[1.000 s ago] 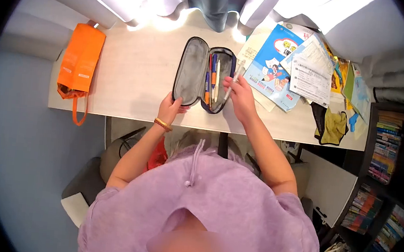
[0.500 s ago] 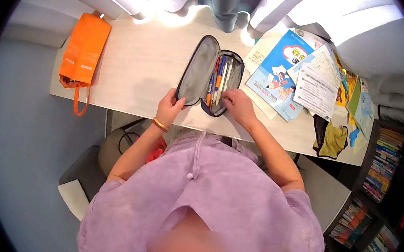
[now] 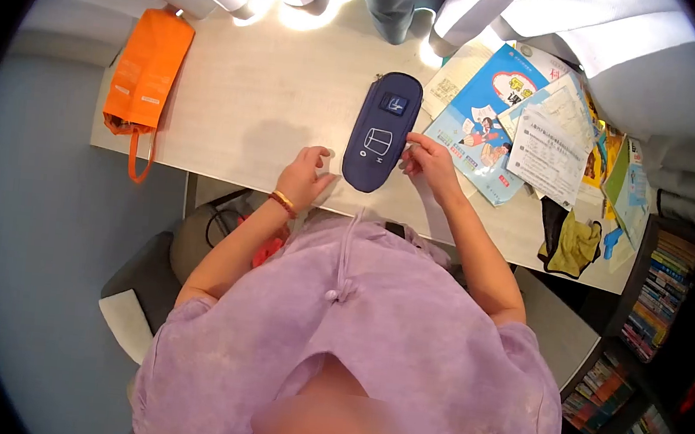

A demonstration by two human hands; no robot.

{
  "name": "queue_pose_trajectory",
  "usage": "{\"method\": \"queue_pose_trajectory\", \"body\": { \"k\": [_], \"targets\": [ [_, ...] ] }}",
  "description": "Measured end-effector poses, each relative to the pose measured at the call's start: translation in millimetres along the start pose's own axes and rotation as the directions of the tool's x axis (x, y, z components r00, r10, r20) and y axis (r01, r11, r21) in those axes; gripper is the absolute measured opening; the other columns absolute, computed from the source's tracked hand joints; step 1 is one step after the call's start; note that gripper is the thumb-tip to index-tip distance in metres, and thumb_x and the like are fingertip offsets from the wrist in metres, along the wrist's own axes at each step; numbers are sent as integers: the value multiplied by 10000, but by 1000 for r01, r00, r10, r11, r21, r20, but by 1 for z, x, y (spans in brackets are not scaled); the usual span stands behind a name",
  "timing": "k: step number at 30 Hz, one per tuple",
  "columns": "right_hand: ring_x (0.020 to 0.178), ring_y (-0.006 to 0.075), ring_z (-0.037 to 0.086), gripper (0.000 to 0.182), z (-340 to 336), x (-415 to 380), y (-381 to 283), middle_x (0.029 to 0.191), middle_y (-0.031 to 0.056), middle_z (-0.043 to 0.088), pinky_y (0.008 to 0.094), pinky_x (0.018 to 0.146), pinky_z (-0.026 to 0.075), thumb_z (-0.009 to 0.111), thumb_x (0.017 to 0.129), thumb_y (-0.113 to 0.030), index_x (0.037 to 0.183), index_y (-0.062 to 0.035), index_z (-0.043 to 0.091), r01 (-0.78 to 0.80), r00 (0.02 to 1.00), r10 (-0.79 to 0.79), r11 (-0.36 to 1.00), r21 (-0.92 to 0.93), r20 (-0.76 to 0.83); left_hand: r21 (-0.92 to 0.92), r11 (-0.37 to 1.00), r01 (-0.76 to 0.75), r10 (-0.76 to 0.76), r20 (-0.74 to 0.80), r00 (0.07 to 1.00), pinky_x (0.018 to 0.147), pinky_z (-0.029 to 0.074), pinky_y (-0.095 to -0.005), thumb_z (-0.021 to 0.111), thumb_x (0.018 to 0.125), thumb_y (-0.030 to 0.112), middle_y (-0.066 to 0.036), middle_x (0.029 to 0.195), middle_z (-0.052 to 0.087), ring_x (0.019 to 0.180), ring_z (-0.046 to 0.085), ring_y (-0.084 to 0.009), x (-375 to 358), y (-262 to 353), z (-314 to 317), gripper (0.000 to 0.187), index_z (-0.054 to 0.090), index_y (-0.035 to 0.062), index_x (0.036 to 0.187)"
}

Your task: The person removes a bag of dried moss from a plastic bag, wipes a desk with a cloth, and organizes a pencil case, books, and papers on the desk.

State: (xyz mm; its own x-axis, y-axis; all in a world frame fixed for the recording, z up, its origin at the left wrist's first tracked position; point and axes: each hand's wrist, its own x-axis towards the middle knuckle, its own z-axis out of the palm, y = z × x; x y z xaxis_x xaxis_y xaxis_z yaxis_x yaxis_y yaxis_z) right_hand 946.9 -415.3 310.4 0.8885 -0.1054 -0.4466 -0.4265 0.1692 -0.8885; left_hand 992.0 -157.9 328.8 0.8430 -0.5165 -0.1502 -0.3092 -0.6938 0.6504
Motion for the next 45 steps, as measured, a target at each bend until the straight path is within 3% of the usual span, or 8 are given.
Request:
{"method": "queue_pose_trajectory", "body": {
  "k": [8,14,22,24,30,32,38,45],
  "targets": [
    [569,131,551,182,34,11,12,658,82,593,257,517,426,509,797,-144,874,-15,611,-21,997,43,941,-337,59,31,981,193,-191,-72,979,690,464,-399,638,677,220,-138,1001,521,868,549,-322,23,24,19,472,441,80,1083],
    [616,237,552,158,39,17,-2,663,109,549,333,567,426,611,688,-122,778,-43,509,27,920,-307,672,-741,-245,-113,993,-33,-8,-340,940,696,455,-382,565,707,73,-163,905,575,809,564,-331,29,-19,22,248,530,37,950],
    [768,283,561,398,29,40,-1,819,140,568,352,677,438,613,679,-123,1039,-21,479,-16,917,-213,825,-565,-336,-129,982,-140,100,-274,956,654,453,-354,541,687,12,-128,833,550,758,554,-314,26,-46,-10,249,566,49,932],
    [881,294,552,470,28,54,1,932,160,569,337,765,432,581,698,-96,1148,-43,459,319,757,-631,582,-748,-168,-76,981,-179,154,-261,953,651,455,-344,538,684,5,-120,829,550,756,556,-302,26,-55,-15,274,573,57,951],
    [906,311,538,344,17,87,-12,976,134,568,336,799,423,534,720,-40,1057,-98,568,382,867,-497,642,-665,18,-81,948,-306,298,-95,950,690,466,-322,553,725,17,-119,872,557,785,560,-263,23,-61,-38,308,569,66,1029],
    [890,304,542,298,14,98,-10,964,134,568,332,787,426,539,723,-45,1014,-90,591,376,898,-430,630,-679,98,-291,949,-124,206,271,940,731,463,-287,582,761,53,-99,975,542,848,555,-205,24,-45,-66,308,564,64,1068],
    [792,207,556,186,51,82,-40,874,93,566,269,704,436,562,741,-61,912,-65,633,463,884,-433,749,-474,179,-160,969,-190,183,-59,981,732,462,-319,597,770,267,-151,935,584,821,565,-264,96,-24,-44,324,583,53,1014],
    [718,143,549,106,39,76,-47,745,47,556,225,635,430,570,759,-74,828,-42,643,494,868,-461,772,-400,183,-242,969,-43,23,-87,996,694,466,-367,665,710,140,-155,874,607,839,582,-312,89,18,-23,405,441,36,1031]
  ]
}}
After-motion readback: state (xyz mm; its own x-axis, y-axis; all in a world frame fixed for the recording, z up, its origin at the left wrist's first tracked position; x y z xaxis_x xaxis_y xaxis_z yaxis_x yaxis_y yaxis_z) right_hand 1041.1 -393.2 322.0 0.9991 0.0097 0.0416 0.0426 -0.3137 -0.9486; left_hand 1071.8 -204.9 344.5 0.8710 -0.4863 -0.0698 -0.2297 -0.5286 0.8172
